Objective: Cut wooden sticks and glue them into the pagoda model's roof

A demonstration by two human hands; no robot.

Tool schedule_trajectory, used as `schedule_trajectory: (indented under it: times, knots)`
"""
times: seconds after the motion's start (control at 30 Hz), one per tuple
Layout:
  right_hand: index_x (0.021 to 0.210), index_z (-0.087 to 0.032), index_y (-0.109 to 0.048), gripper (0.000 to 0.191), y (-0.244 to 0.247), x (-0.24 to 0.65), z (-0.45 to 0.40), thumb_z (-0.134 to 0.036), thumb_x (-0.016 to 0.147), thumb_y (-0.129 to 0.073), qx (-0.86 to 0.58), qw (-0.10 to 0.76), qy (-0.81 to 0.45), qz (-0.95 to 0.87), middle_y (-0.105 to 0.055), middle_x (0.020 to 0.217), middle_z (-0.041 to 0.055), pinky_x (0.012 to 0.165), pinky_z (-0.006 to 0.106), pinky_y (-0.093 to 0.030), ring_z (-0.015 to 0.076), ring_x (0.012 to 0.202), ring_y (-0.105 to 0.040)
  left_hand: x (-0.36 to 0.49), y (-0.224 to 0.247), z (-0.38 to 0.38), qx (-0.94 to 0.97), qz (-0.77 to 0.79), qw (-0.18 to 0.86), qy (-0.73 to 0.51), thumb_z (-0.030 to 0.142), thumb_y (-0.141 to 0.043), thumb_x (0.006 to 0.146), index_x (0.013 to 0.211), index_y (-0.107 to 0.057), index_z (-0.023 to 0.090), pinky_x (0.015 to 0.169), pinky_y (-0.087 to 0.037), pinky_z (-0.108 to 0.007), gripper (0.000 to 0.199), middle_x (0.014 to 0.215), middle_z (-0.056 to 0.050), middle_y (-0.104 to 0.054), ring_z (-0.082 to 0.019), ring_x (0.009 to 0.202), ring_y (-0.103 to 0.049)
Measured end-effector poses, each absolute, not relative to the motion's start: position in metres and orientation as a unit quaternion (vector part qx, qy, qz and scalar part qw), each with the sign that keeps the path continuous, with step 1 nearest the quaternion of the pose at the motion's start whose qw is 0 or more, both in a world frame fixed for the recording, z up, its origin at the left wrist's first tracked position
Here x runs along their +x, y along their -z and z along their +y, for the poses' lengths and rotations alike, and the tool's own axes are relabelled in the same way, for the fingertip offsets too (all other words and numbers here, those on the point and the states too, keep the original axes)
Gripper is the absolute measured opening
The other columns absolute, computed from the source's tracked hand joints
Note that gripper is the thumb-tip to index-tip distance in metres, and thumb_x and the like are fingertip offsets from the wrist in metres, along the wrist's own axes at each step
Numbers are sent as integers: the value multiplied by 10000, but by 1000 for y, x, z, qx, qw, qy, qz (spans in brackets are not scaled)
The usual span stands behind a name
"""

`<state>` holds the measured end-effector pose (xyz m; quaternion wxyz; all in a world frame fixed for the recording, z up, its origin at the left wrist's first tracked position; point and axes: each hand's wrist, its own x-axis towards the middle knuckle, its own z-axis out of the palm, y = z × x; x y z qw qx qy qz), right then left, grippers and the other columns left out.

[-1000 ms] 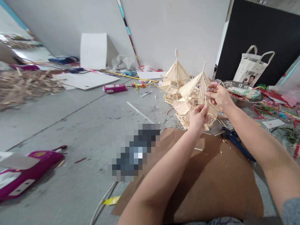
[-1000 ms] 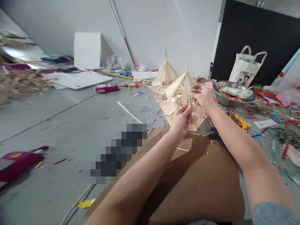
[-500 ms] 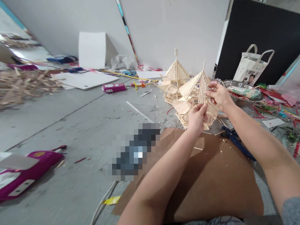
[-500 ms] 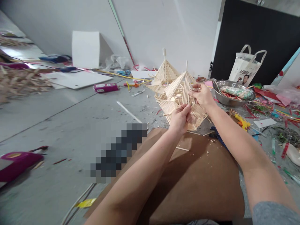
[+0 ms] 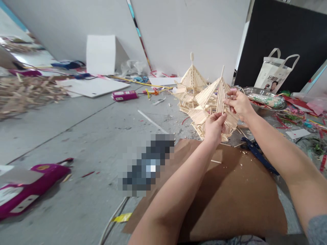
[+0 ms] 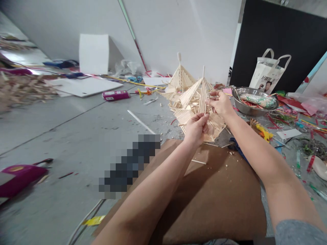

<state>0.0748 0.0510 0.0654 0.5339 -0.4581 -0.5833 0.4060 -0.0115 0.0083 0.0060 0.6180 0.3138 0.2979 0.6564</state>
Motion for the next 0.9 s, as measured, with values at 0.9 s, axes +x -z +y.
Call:
schedule_trajectory:
  times: [0.9]
  knots:
    - [673, -189, -494, 240, 26, 137, -50, -322, 837, -381, -530, 296, -295, -737, -521, 540, -9, 517, 236, -374, 103, 487, -481, -20, -12, -31, 574, 333, 500, -556, 277, -635, 688, 604, -567, 150, 422, -223, -191, 167, 469, 48, -398, -40, 429, -305]
